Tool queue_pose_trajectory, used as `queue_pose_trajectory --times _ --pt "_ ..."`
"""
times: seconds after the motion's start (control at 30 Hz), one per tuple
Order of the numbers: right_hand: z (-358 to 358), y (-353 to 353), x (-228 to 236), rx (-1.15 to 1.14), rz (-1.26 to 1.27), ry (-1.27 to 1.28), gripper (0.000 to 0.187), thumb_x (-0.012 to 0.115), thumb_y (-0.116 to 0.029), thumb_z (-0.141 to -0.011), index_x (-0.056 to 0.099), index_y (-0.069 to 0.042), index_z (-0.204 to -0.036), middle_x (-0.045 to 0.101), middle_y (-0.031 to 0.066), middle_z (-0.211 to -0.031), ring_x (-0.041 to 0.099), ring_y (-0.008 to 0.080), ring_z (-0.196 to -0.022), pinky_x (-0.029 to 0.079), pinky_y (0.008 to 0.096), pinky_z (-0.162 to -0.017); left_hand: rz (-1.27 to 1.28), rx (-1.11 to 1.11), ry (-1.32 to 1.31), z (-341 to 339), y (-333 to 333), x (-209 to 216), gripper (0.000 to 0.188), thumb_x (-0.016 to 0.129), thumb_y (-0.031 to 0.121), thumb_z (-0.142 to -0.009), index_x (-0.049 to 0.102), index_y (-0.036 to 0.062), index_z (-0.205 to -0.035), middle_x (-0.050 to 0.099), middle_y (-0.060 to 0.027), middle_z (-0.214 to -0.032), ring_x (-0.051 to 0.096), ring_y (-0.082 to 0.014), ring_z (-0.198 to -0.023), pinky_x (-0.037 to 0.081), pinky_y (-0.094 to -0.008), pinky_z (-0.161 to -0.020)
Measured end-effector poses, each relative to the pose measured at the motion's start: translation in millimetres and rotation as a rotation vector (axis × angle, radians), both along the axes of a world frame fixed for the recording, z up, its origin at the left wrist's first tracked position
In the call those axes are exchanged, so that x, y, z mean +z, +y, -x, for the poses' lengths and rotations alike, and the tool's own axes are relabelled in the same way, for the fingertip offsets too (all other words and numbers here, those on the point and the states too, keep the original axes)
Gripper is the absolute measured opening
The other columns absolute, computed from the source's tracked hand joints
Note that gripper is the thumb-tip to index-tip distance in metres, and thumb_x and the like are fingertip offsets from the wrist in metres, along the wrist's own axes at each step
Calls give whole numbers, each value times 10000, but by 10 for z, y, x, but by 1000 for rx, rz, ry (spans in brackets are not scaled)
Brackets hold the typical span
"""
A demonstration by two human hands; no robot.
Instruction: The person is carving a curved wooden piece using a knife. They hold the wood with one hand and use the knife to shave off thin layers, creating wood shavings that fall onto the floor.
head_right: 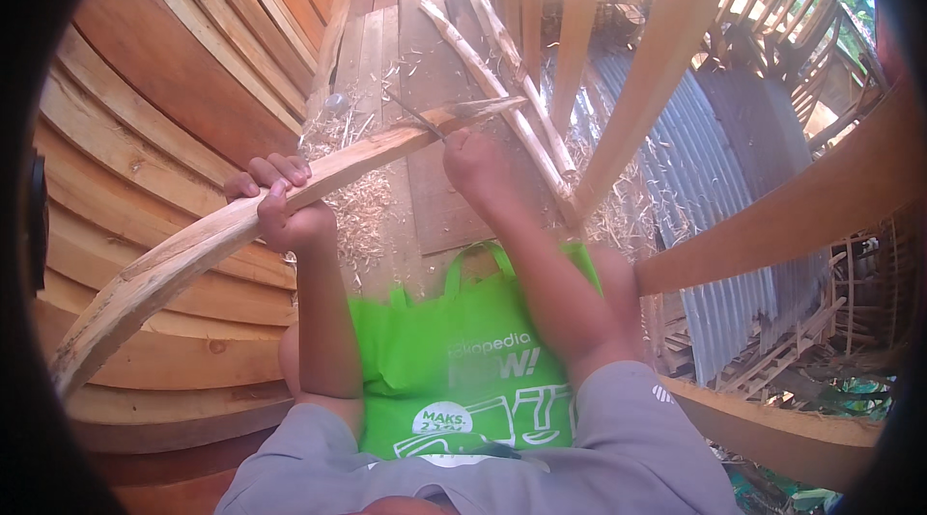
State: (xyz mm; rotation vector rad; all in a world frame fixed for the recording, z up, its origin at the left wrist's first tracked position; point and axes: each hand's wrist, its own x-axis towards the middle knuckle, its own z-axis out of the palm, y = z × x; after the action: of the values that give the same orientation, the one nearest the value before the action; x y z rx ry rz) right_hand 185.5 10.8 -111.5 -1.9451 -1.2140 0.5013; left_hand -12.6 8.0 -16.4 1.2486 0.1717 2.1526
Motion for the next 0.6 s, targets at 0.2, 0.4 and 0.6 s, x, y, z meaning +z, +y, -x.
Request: queue_pose_trajectory --times 0.2,0.4,0.6 --pt "446 -294 786 169 169 -96 561 313 -349 -1002 711 44 -960 669 303 -1054 640 450 -1036 466 534 -948 -39 -39 -78 92 16 -53 300 503 -2 -692 349 102 -927 404 -65 -650 470 -168 -552 487 -298 -546" --pt "103 46 297 -24 212 -9 589 281 -382 -1009 687 40 -1068 676 270 -1125 637 460 -1055 472 536 -960 -38 -61 -38 24 -19 -32 305 495 -1 -691 335 97 -932 397 -68 -640 460 -169 -549 481 -296 -538" --pt "512 -401 807 159 93 -143 623 290 -389 -1010 703 59 -877 674 320 -933 635 504 -966 482 559 -912 -37 -49 -66 80 -16 -28 309 498 -1 -687 333 95 -929 398 -71 -639 469 -173 -552 488 -304 -553"
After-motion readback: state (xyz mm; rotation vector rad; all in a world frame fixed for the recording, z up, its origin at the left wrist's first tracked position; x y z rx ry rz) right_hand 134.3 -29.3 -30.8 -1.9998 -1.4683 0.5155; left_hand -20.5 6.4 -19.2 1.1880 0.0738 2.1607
